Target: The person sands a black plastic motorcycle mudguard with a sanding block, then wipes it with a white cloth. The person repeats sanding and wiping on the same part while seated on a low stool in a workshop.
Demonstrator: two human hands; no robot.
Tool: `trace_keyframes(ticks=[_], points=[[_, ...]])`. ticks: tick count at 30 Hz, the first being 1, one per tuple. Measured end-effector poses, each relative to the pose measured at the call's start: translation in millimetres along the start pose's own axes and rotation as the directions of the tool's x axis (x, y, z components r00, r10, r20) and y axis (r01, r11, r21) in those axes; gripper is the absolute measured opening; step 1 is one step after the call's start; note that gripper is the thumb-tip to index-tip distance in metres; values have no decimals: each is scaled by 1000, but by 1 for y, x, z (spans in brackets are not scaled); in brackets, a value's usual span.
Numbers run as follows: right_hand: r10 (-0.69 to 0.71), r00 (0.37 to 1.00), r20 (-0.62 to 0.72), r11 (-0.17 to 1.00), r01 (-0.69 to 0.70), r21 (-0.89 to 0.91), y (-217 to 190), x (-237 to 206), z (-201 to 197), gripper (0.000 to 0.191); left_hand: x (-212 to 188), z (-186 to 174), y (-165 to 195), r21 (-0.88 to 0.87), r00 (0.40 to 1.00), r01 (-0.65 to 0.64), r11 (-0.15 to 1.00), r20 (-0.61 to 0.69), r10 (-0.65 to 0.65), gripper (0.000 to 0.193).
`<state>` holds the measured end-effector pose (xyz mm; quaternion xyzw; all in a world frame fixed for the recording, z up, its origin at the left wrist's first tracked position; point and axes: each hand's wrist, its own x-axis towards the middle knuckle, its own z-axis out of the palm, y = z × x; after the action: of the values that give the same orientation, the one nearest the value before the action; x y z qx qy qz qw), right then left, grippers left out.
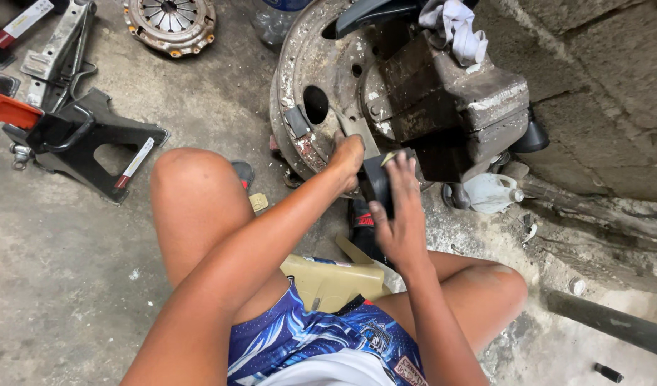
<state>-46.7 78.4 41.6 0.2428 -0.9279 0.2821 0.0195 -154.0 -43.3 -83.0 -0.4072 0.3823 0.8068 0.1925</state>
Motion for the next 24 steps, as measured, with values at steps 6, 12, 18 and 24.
trace_keyframes(ticks=[6, 12, 18, 24], points=[[-82, 994, 73, 979, 94, -183, 14, 25, -25, 39, 3, 4, 2, 150, 985, -165, 975, 77, 154, 80], [-163, 970, 178, 973, 188, -132, 9, 24, -20, 41, -10, 4, 6, 171, 992, -35, 985, 128, 13, 82], [-90, 993, 72, 967, 104, -232, 1, 28, -21, 35, -10, 7, -1, 139, 989, -114, 984, 107, 100, 80], [-99, 993, 66, 969, 111, -222, -2, 18, -18, 36, 3, 7, -9, 106, 987, -130, 986, 110, 118, 81]])
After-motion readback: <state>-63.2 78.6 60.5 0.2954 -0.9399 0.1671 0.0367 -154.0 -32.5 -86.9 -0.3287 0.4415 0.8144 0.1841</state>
